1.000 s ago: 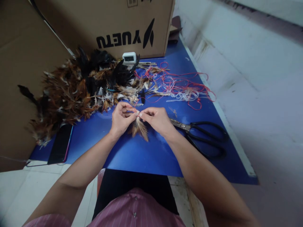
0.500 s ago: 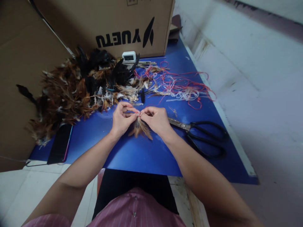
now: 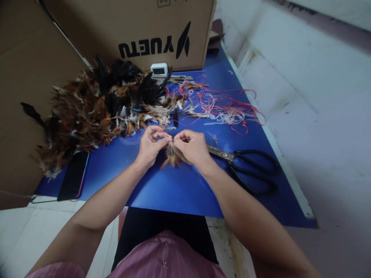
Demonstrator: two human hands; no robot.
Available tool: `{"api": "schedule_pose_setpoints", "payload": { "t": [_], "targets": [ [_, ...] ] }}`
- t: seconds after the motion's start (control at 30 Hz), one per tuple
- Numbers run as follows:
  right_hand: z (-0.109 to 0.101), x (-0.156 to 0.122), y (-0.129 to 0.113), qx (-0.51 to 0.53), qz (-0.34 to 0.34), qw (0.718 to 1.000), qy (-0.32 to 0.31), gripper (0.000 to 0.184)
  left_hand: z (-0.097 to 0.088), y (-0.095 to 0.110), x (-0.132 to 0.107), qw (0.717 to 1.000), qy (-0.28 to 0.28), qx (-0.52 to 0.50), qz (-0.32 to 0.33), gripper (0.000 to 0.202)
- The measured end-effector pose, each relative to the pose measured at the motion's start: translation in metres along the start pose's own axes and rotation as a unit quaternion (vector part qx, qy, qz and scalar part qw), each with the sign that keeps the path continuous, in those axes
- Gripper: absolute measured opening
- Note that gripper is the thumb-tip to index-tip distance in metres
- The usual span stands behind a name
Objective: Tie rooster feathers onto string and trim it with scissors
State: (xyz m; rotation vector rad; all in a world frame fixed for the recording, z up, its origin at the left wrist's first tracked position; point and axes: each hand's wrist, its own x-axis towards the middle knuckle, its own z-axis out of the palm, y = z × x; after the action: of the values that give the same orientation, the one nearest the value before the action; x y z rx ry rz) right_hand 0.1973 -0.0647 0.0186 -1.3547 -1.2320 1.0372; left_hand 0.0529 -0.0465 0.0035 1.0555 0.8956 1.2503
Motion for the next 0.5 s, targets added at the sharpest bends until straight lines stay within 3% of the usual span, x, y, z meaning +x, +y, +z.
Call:
{"api": "schedule_pose_setpoints", "payload": {
  "t": [0.5],
  "targets": [
    [0.0008, -0.0012, -0.0004, 0.041, 0.019, 0.999, -0.018, 0.013, -0.0006, 0.0016, 0.0007, 1.0, 0.006, 0.008, 0.004, 0.053]
  ]
}}
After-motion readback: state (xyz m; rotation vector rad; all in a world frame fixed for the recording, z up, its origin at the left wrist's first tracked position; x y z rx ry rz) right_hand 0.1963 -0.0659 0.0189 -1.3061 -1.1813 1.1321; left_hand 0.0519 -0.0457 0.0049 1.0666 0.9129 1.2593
